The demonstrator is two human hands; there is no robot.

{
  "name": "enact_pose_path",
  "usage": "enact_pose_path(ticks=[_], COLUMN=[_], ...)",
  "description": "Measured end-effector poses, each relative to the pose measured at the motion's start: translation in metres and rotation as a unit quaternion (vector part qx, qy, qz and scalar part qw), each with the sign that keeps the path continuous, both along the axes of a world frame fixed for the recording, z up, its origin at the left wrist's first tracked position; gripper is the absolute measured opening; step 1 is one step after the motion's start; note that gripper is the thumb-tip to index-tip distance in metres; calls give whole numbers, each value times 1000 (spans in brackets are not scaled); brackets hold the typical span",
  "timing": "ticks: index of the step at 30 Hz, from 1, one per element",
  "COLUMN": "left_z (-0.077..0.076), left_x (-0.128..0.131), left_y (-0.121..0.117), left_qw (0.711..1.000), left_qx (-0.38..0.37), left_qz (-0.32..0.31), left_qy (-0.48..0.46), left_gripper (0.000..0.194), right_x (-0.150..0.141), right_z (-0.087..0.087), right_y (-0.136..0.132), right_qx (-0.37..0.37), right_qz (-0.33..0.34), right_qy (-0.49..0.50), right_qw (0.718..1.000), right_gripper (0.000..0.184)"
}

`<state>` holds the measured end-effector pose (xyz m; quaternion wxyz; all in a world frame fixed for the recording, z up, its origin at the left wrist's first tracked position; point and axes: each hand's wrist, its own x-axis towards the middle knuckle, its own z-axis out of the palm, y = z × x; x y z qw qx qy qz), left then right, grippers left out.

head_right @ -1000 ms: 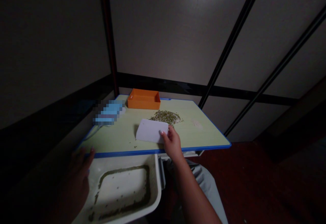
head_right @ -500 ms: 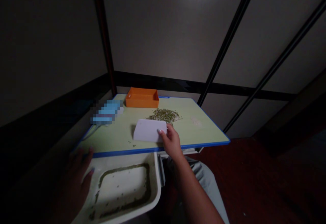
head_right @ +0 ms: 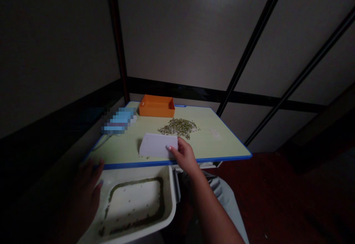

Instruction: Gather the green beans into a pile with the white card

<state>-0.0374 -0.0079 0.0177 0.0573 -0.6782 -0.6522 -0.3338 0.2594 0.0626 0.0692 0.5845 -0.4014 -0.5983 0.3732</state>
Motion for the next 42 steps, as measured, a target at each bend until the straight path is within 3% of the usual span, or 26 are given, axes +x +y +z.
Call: enact_pose_path(ticks=[4,12,22,27,31,42], left_z=[0,5,10,15,17,13], left_x=[-1,0,1,2,4,5], left_y=[-1,-3,-5,-7,-8,-8], left_qw=[1000,1000,999,999,999,998], left_qx=[-9,-13,-31,-37,-41,-54], left_qz=[2,9,11,9,14,35], left_qy=[10,17,17,14,17,20], left_gripper=[55,55,54,55,54,56], right_x=[0,2,4,2,1,3], right_z=[2,4,3,4,6,9], right_y=[-3,-6,-5,-4,-3,-2], right_qx=[-12,-39,-34,-27,-15,-94], right_qz=[27,45,34,41,40,112], right_qy=[17,3,-7,-18,-39,-14], right_qw=[999,998,999,999,998,989], right_gripper=[28,64,51,62,50,53])
